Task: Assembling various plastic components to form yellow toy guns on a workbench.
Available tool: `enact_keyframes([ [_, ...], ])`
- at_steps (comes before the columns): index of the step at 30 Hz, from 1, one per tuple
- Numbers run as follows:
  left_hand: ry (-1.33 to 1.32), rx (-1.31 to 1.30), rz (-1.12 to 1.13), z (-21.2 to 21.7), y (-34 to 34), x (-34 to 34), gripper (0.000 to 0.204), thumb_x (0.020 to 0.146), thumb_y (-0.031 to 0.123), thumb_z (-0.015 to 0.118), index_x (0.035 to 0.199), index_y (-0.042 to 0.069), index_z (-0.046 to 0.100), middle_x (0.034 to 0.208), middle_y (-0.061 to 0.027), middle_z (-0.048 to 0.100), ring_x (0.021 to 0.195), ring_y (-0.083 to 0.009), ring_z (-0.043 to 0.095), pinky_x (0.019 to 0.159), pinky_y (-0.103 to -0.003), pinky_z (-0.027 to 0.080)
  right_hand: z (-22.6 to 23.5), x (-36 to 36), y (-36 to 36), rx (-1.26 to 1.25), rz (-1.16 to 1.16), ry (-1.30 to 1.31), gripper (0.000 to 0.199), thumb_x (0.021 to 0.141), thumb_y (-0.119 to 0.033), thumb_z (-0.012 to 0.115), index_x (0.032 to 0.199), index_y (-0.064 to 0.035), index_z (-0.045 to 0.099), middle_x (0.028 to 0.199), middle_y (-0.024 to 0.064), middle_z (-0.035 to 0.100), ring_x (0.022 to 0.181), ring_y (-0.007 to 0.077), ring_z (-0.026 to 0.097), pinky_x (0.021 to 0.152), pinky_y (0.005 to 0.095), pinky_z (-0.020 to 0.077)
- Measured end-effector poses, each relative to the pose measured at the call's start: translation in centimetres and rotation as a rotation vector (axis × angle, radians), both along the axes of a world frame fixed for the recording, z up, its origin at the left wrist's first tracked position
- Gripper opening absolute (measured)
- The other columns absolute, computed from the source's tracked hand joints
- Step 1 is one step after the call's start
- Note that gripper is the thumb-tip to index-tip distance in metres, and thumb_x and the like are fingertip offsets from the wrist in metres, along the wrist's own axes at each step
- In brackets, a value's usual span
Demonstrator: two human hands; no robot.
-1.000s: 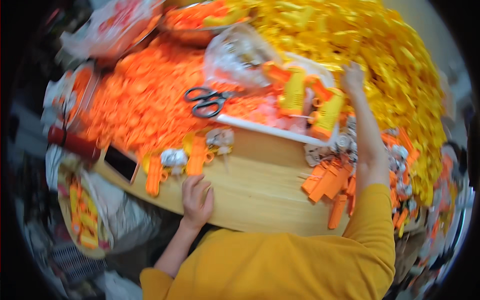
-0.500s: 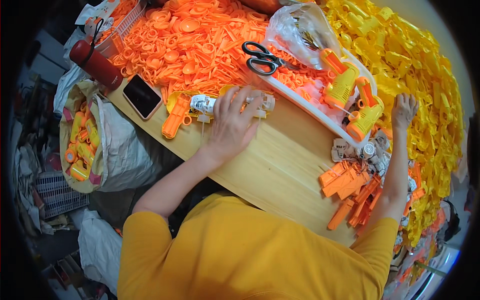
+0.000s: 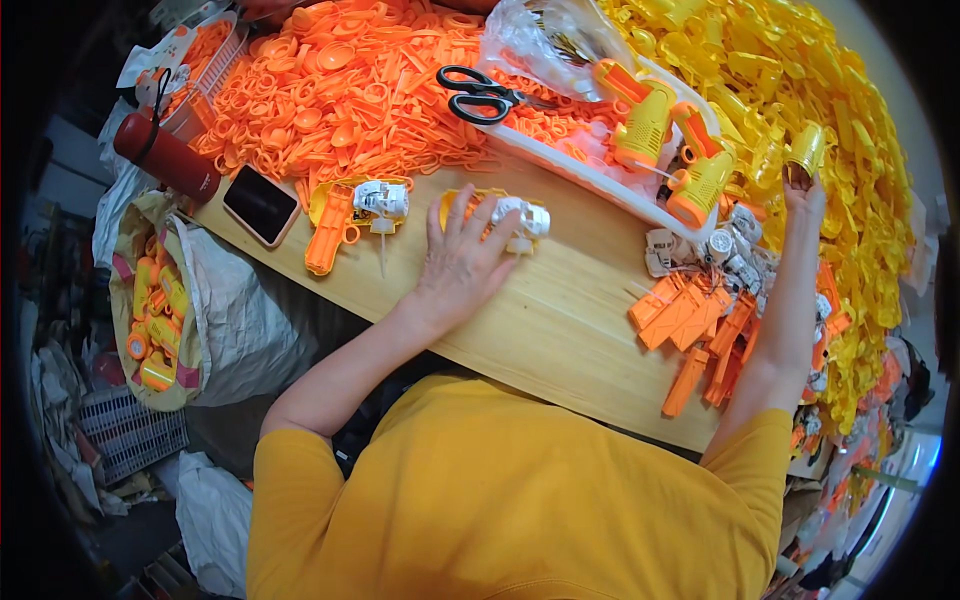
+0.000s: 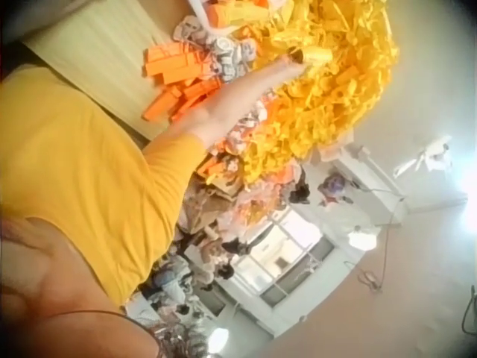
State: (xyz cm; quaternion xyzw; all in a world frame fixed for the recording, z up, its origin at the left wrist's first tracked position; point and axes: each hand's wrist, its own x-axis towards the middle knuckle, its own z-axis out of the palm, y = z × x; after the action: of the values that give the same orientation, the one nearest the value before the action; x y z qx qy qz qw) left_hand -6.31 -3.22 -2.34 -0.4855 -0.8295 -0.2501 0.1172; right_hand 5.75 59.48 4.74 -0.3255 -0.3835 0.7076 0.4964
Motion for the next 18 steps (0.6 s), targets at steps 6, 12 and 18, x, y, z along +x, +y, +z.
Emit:
enact_keyframes([
  [6, -0.084, -0.011, -0.131, 1.1, 0.6, 3.8, 0.058, 0.074, 0.025, 0.075, 0.126, 0.010, 0.053, 0.131, -0.0153, 0.041, 0.130, -0.0376, 0.032, 0.104, -0.063, 0.022, -0.3, 2.4, -5.9, -0.073, 0.268, 0.384, 0.032, 0.101, -0.023, 0.039, 0.098, -0.0003, 0.061, 0.091, 0.0134, 0.069, 0.082, 0.0279, 0.064, 0.092, 0.0501, 0.0455],
  [12, -0.052, 0.332, -0.160, 4.3, 0.8, 2.1, 0.063, 0.074, 0.027, 0.076, 0.129, 0.010, 0.053, 0.134, -0.0163, 0.042, 0.128, -0.0381, 0.037, 0.105, -0.054, 0.027, 4.7, 0.3, -28.8, 0.096, 0.374, 0.004, 0.030, 0.096, -0.020, 0.053, 0.117, 0.0002, 0.059, 0.107, 0.0109, 0.066, 0.097, 0.0194, 0.064, 0.086, 0.0334, 0.0511],
  [18, -0.014, 0.437, -0.377, 9.2, 2.6, 0.8, 0.070, 0.070, 0.031, 0.079, 0.131, 0.010, 0.052, 0.135, -0.0162, 0.043, 0.126, -0.0369, 0.040, 0.104, -0.049, 0.032, 3.8, 0.7, -38.9, 0.175, 0.601, -0.156, 0.034, 0.094, -0.013, 0.057, 0.124, 0.0014, 0.053, 0.108, 0.0090, 0.063, 0.093, 0.0142, 0.065, 0.080, 0.0281, 0.0541],
])
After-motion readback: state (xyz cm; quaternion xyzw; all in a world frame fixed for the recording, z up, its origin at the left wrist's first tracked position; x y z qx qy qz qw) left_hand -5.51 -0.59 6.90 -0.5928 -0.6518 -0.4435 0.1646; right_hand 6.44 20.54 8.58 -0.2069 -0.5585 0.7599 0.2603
